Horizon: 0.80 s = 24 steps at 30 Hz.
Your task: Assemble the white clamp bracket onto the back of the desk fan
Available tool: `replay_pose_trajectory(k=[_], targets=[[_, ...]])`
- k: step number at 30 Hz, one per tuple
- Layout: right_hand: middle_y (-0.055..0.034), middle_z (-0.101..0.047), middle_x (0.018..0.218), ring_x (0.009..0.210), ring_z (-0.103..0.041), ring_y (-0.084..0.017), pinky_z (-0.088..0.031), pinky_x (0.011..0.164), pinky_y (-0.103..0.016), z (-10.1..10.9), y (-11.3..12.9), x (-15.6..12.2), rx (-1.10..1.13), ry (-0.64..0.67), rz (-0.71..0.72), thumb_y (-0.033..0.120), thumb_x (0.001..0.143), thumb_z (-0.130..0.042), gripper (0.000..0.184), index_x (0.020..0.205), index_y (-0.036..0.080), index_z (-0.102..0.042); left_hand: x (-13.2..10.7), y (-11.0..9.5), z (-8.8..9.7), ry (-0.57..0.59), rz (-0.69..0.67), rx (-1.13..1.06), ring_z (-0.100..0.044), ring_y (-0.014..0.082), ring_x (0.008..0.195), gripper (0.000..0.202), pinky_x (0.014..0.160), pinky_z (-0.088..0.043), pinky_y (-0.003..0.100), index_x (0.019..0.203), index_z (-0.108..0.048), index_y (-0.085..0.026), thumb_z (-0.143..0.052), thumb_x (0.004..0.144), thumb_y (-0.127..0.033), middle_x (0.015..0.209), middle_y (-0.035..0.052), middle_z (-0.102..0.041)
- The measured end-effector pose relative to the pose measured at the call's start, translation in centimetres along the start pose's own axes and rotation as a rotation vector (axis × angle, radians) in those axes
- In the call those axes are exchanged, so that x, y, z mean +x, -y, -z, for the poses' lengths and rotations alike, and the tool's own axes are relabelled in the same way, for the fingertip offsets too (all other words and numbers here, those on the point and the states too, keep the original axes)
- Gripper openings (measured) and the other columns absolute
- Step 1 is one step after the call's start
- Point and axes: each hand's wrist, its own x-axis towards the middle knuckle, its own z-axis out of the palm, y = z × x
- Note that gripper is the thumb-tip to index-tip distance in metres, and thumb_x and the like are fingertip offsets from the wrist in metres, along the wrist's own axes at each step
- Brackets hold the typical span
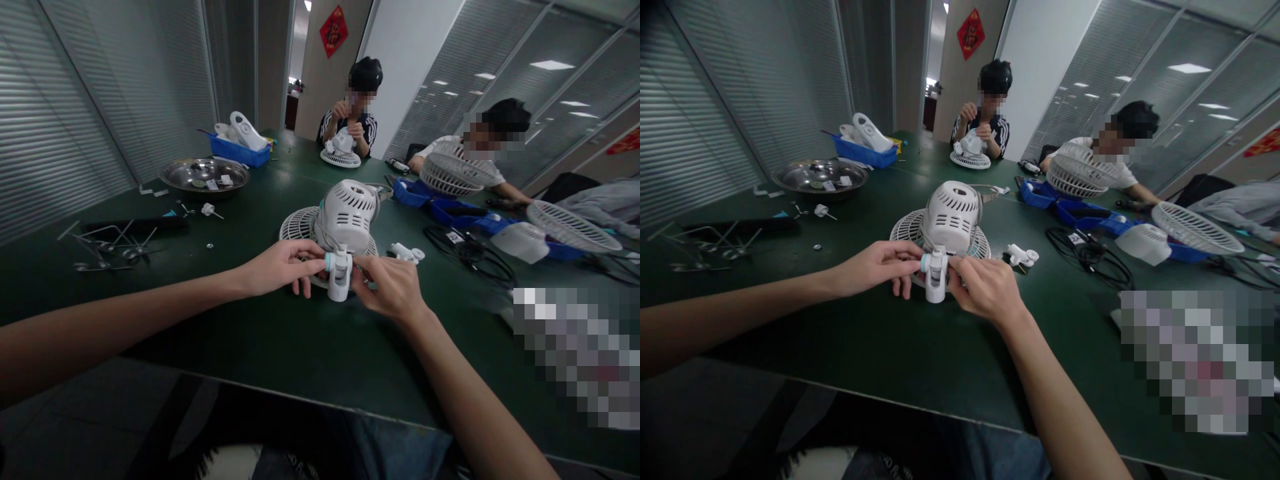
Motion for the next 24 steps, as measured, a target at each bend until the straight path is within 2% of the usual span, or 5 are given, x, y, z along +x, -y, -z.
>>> replay_pose_trajectory(k=[6,12,16,19,24], targets=[[0.0038,-0.058,0.057,0.046,-0.05,-0.007,-0.038,0.05,-0.021,-0.4,0.3,0.0,0.076,-0.022,-0.044,0.014,0.082,-0.053,0.008,0.088,0.014,-0.059,-0.5,-1.9,0.9,-0.167,-0.212,0.216,-0.063,0.0145,0.084,0.02,0.062,-0.054,0.022,0.099,-0.059,-0.014,-0.063,0.079,-0.019,0.107,0.0064,-0.06],[0.0041,-0.059,0.057,0.044,-0.048,-0.006,-0.037,0.047,-0.021,-0.6,0.4,-0.2,0.12,-0.003,-0.082,0.017,0.085,-0.051,0.009,0.088,0.015,-0.06,-0.2,-1.3,1.7,-0.257,-0.27,0.354,-0.061,0.0124,0.076,0.018,0.064,-0.052,0.022,0.1,-0.057,-0.014,-0.053,0.088,-0.026,0.094,0.0046,-0.061],[0.0014,-0.065,0.065,0.05,-0.054,-0.008,-0.039,0.051,-0.022,-0.4,0.5,-0.4,0.069,0.028,-0.05,0.016,0.088,-0.048,0.014,0.094,0.016,-0.06,0.5,0.2,2.3,-0.222,-0.214,0.476,-0.058,0.0103,0.061,0.035,0.06,-0.048,0.022,0.081,-0.062,-0.012,-0.039,0.094,-0.034,0.07,0.0018,-0.061],[0.0002,-0.068,0.071,0.055,-0.058,-0.008,-0.04,0.054,-0.022,-0.3,0.7,-0.4,0.038,0.049,-0.014,0.016,0.09,-0.046,0.017,0.1,0.015,-0.06,0.7,0.6,2.3,-0.178,-0.122,0.37,-0.057,0.01,0.048,0.042,0.049,-0.045,0.021,0.084,-0.062,-0.01,-0.036,0.095,-0.041,0.063,0.0024,-0.062],[0.0028,-0.065,0.065,0.053,-0.057,-0.009,-0.037,0.051,-0.023,-0.2,0.8,-0.2,0.054,0.031,-0.018,0.016,0.092,-0.045,0.017,0.102,0.014,-0.057,0.3,0.7,1.9,0.122,0.028,0.245,-0.054,0.0083,0.039,0.057,0.044,-0.042,0.02,0.069,-0.059,-0.008,-0.029,0.096,-0.049,0.062,0.008,-0.066]])
